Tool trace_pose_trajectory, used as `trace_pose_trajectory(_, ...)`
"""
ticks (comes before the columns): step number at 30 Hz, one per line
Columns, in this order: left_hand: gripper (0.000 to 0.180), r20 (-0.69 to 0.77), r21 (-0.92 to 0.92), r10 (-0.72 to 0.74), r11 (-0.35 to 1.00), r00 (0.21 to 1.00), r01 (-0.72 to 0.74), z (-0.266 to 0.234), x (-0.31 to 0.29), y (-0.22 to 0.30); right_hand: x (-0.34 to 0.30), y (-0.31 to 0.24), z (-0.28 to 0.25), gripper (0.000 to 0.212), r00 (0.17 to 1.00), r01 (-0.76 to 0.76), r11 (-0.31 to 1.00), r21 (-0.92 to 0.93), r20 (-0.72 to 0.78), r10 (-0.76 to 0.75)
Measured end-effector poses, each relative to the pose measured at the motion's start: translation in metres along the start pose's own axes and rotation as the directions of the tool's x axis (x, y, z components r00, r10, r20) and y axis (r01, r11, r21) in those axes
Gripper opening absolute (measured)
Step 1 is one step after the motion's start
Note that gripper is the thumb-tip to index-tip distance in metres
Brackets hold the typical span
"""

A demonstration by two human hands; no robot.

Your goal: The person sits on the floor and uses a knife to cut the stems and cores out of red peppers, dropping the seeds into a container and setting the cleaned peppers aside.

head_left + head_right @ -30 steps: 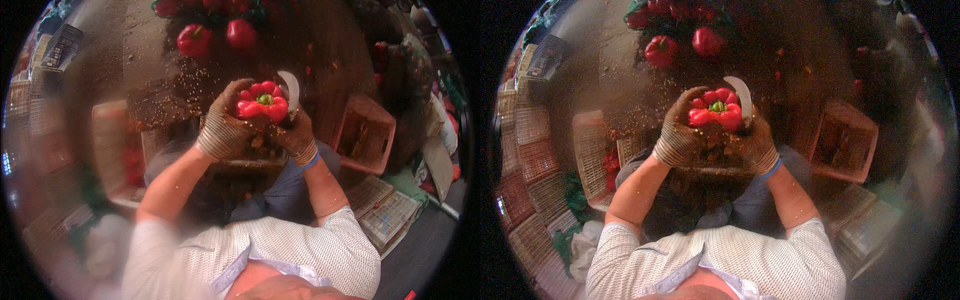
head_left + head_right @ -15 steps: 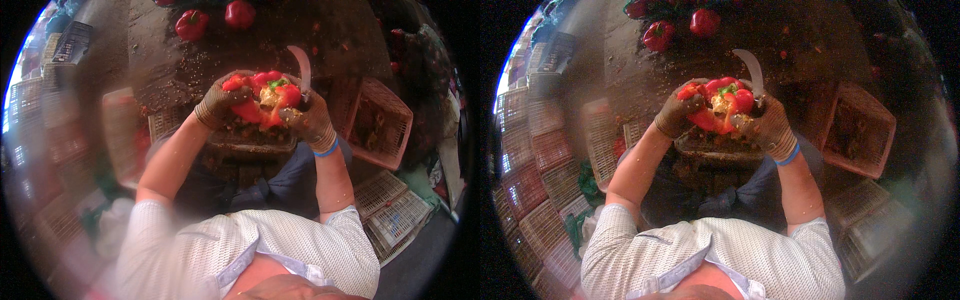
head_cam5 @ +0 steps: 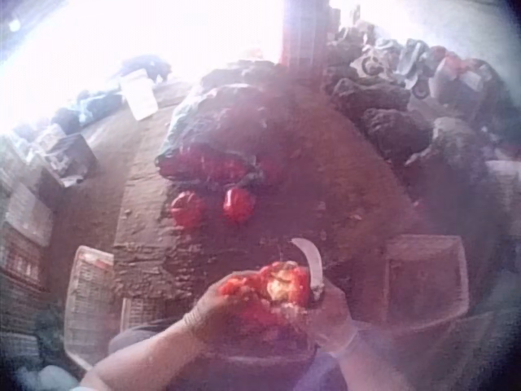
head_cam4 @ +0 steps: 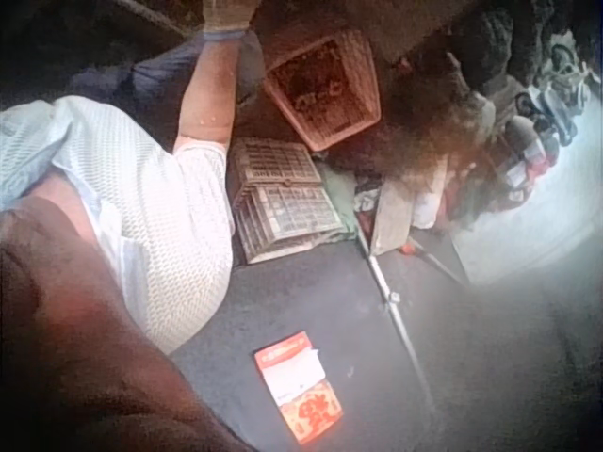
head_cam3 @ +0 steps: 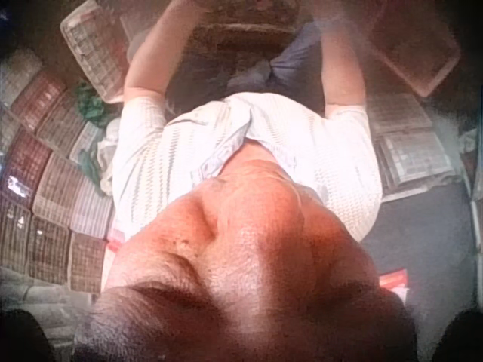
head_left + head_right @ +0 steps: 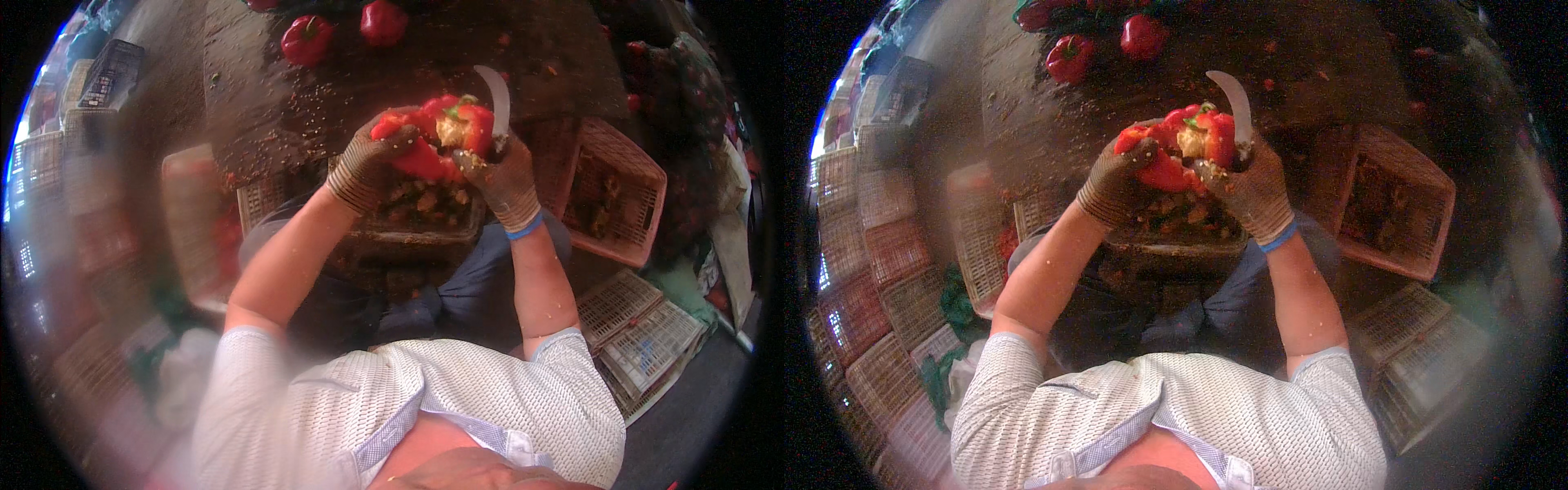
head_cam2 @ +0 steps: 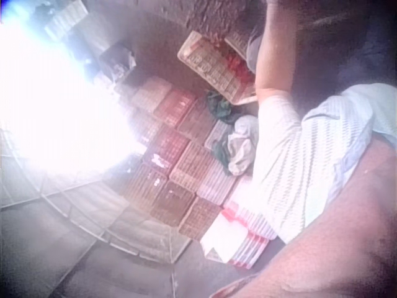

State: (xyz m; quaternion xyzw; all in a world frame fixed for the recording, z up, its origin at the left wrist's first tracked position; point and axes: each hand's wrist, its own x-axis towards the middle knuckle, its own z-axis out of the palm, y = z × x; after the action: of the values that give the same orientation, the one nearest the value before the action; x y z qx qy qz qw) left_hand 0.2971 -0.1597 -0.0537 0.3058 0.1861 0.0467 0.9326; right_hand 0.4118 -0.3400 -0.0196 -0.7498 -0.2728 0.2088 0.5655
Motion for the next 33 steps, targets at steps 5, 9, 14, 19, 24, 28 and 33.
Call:
trace_pose_trajectory(5,0.071,0.231,0.045,-0.194,0.981,0.953,0.188,-0.029,-0.004,0.018,-0.001,0.013,-0.006,0.042,0.987,-0.051,0.997,-0.059,0.147,0.059)
trace_pose_trajectory(9,0.071,0.270,-0.068,-0.230,0.964,0.935,0.256,-0.045,-0.004,0.020,0.004,0.010,-0.008,0.038,0.960,-0.224,0.957,0.186,0.210,0.184)
trace_pose_trajectory(14,0.057,0.149,-0.033,-0.159,0.986,0.976,0.165,-0.065,0.010,0.033,0.008,0.033,0.008,0.037,0.949,-0.307,0.825,0.474,0.218,0.228)
trace_pose_trajectory(19,0.051,0.023,0.168,-0.077,0.983,0.997,0.072,-0.060,0.015,0.051,0.002,0.014,0.009,0.058,0.908,-0.418,0.688,0.593,0.284,0.307)
trace_pose_trajectory(24,0.056,0.066,0.365,-0.160,0.922,0.985,0.125,-0.056,0.006,0.056,0.000,0.024,0.003,0.057,0.904,-0.428,0.697,0.575,0.289,0.316)
trace_pose_trajectory(28,0.062,0.003,0.775,-0.240,0.614,0.971,0.150,-0.041,0.001,0.054,0.001,0.020,0.000,0.046,0.911,-0.412,0.727,0.549,0.279,0.305)
trace_pose_trajectory(33,0.045,0.083,0.975,0.202,0.186,0.976,-0.121,-0.027,-0.009,0.044,-0.001,0.021,0.006,0.051,0.888,-0.460,0.726,0.512,0.285,0.361)
